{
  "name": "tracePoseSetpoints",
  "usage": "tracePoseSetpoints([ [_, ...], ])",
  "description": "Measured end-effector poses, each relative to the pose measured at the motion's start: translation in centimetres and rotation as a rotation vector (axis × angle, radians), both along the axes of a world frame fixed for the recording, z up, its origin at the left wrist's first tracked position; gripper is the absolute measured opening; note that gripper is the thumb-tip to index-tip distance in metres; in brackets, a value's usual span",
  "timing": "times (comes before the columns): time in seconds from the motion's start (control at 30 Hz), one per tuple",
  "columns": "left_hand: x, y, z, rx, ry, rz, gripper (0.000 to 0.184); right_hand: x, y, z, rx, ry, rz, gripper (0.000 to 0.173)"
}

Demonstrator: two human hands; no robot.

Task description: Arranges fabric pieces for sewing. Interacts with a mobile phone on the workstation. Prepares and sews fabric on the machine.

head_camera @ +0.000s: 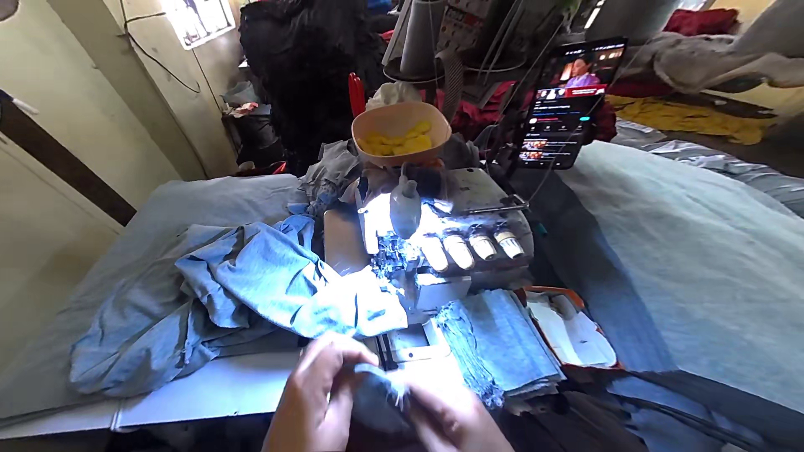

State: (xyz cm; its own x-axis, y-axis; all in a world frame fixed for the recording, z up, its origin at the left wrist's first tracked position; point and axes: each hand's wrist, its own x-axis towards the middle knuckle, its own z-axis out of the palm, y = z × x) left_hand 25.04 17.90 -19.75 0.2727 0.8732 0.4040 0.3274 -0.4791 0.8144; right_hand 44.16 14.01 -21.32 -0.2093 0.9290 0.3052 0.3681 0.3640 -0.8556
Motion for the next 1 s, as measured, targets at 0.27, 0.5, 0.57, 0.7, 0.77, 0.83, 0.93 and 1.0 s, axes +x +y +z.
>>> tracePoseSetpoints([
  [0.27,4.6,8.9,-1.8,0.011,0.564,0.275,0.026,-0.4,5.5,-2.4,-0.399,0.191,-0.382,0.016],
  [0.5,5.6,9.8,-1.1,-0.117,0.601,0.370,0.019,-0.2,5.5,-4.3,-0.173,0.166,-0.358,0.019],
  [0.57,6.0,11.1,-1.1,-0.090,0.611,0.393,0.015,0.1,6.5,-4.5,-0.081,0.058,-0.369,0.022],
  [0.7,5.6,12.1,-1.3,-0.059,0.589,0.399,0.017,0.3,6.9,-3.7,-0.100,-0.129,-0.399,0.024],
  [0.77,4.2,11.1,-2.0,0.043,0.482,0.376,0.023,0.7,6.9,-3.5,-0.036,-0.186,-0.381,0.024],
  [0.83,2.9,9.5,-2.6,0.171,0.443,0.329,0.035,1.4,7.3,-3.5,0.086,-0.195,-0.336,0.025],
  [0.93,2.5,8.4,-4.0,0.272,0.407,0.312,0.023,1.9,8.6,-3.4,0.167,-0.139,-0.213,0.032],
  [1.0,2.9,8.6,-3.9,0.362,0.233,0.345,0.020,1.7,9.3,-2.9,0.119,0.004,-0.092,0.031],
])
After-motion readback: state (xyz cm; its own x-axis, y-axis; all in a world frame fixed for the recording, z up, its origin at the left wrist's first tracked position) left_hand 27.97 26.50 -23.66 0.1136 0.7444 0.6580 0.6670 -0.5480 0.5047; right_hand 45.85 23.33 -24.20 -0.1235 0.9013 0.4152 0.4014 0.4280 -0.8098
